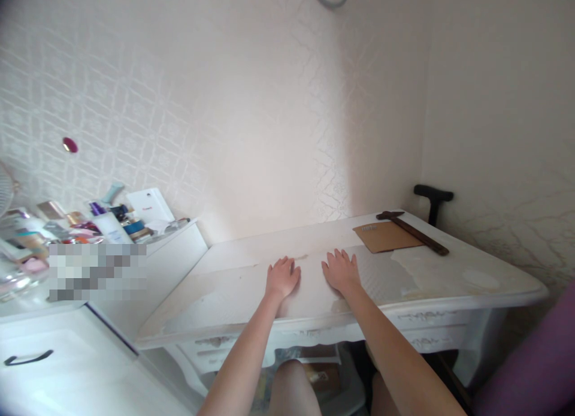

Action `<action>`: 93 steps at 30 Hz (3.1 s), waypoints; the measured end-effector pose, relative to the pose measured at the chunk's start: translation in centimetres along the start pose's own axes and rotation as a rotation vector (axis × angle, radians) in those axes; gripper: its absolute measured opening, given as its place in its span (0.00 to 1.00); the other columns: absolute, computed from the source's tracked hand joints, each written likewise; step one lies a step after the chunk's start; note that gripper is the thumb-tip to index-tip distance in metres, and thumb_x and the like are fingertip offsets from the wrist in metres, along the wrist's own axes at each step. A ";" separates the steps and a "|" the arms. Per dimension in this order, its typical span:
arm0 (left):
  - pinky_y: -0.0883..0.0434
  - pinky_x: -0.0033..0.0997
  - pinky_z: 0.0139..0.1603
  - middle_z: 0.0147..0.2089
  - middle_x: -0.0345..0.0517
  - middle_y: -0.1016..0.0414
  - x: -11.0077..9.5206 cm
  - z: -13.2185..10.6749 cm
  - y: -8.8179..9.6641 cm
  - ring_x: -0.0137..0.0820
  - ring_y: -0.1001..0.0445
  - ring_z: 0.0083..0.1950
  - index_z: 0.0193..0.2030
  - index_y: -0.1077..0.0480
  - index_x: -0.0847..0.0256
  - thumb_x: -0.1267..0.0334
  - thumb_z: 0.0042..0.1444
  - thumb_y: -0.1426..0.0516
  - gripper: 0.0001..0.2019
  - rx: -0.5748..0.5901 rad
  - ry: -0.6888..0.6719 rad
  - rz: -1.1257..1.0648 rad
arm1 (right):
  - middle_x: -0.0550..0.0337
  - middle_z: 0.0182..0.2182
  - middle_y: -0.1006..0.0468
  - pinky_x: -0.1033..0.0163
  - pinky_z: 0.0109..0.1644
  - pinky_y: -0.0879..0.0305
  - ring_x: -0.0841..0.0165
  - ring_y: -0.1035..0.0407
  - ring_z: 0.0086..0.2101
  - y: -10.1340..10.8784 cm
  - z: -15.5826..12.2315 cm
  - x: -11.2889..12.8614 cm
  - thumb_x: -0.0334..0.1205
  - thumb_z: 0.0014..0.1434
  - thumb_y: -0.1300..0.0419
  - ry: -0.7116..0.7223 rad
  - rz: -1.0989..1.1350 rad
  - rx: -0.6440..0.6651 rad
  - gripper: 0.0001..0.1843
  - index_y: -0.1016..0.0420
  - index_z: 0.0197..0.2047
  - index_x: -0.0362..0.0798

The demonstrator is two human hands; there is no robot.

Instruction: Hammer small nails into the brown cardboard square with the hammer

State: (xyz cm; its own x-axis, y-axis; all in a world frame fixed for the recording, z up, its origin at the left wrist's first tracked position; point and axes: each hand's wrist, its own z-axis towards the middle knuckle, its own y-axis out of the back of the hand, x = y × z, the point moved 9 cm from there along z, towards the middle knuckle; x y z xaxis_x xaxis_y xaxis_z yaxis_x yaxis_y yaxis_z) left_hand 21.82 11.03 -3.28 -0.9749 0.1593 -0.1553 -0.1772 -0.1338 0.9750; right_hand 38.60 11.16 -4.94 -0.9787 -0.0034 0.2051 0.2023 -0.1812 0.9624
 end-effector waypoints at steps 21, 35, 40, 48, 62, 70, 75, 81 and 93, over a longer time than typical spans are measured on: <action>0.49 0.51 0.65 0.66 0.51 0.40 0.0 0.0 0.0 0.41 0.45 0.67 0.59 0.37 0.58 0.53 0.64 0.56 0.21 -0.014 -0.002 -0.010 | 0.45 0.61 0.38 0.43 0.61 0.57 0.54 0.49 0.61 0.2 -0.1 0.1 0.44 0.65 0.58 -0.001 0.005 -0.007 0.24 0.33 0.57 0.43; 0.49 0.52 0.65 0.66 0.52 0.41 0.0 0.0 0.0 0.42 0.45 0.67 0.60 0.37 0.60 0.54 0.64 0.56 0.22 -0.010 -0.005 -0.001 | 0.44 0.61 0.39 0.42 0.61 0.56 0.53 0.49 0.61 0.1 -0.1 0.0 0.44 0.65 0.58 -0.002 0.001 -0.009 0.24 0.33 0.57 0.42; 0.49 0.52 0.65 0.66 0.51 0.41 0.0 0.0 0.0 0.42 0.45 0.67 0.60 0.37 0.59 0.53 0.64 0.56 0.22 -0.010 0.000 -0.009 | 0.44 0.61 0.39 0.42 0.61 0.56 0.53 0.50 0.61 0.1 -0.1 0.0 0.44 0.65 0.58 -0.002 0.003 -0.004 0.24 0.33 0.57 0.43; 0.49 0.52 0.65 0.66 0.52 0.41 0.0 0.1 0.0 0.42 0.45 0.67 0.60 0.37 0.60 0.54 0.64 0.56 0.22 -0.013 -0.004 -0.019 | 0.44 0.62 0.39 0.43 0.61 0.57 0.54 0.50 0.61 0.1 -0.1 0.0 0.43 0.65 0.58 -0.005 0.004 0.000 0.24 0.33 0.57 0.43; 0.49 0.51 0.65 0.66 0.51 0.41 0.0 -0.1 0.1 0.41 0.45 0.67 0.60 0.37 0.58 0.54 0.64 0.56 0.21 -0.015 0.003 -0.008 | 0.44 0.61 0.38 0.42 0.61 0.56 0.53 0.49 0.61 0.2 -0.1 0.1 0.44 0.65 0.58 -0.001 0.004 -0.012 0.24 0.33 0.57 0.43; 0.49 0.51 0.65 0.66 0.51 0.41 0.0 0.0 0.1 0.42 0.45 0.67 0.60 0.37 0.59 0.53 0.64 0.56 0.22 -0.018 -0.001 -0.011 | 0.44 0.61 0.39 0.43 0.61 0.57 0.53 0.49 0.61 0.1 -0.1 0.0 0.44 0.65 0.58 -0.001 0.003 -0.002 0.24 0.33 0.56 0.44; 0.50 0.51 0.66 0.66 0.50 0.41 0.1 0.1 -0.1 0.41 0.45 0.67 0.60 0.37 0.58 0.53 0.64 0.56 0.22 -0.003 0.004 -0.003 | 0.44 0.61 0.39 0.43 0.61 0.57 0.54 0.49 0.61 0.1 -0.1 0.0 0.44 0.65 0.57 -0.002 -0.002 0.001 0.23 0.33 0.56 0.44; 0.49 0.51 0.65 0.66 0.51 0.41 0.1 0.1 0.0 0.41 0.45 0.67 0.60 0.37 0.58 0.53 0.64 0.56 0.22 -0.007 0.003 -0.007 | 0.44 0.61 0.39 0.43 0.61 0.57 0.54 0.50 0.61 0.1 -0.1 0.1 0.44 0.65 0.58 0.000 -0.004 0.002 0.24 0.33 0.57 0.44; 0.49 0.51 0.65 0.66 0.51 0.41 0.0 -0.1 0.1 0.41 0.45 0.67 0.60 0.37 0.58 0.53 0.64 0.56 0.22 -0.013 0.000 -0.007 | 0.44 0.61 0.38 0.43 0.61 0.57 0.54 0.49 0.61 0.0 0.0 0.0 0.44 0.65 0.57 0.002 0.005 0.001 0.23 0.33 0.56 0.44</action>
State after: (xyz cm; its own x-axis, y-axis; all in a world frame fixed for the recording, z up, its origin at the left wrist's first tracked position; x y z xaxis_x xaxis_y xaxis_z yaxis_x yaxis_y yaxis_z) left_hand 21.83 10.95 -3.16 -0.9738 0.1599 -0.1617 -0.1853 -0.1456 0.9718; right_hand 38.57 11.10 -4.90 -0.9778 -0.0058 0.2095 0.2071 -0.1801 0.9616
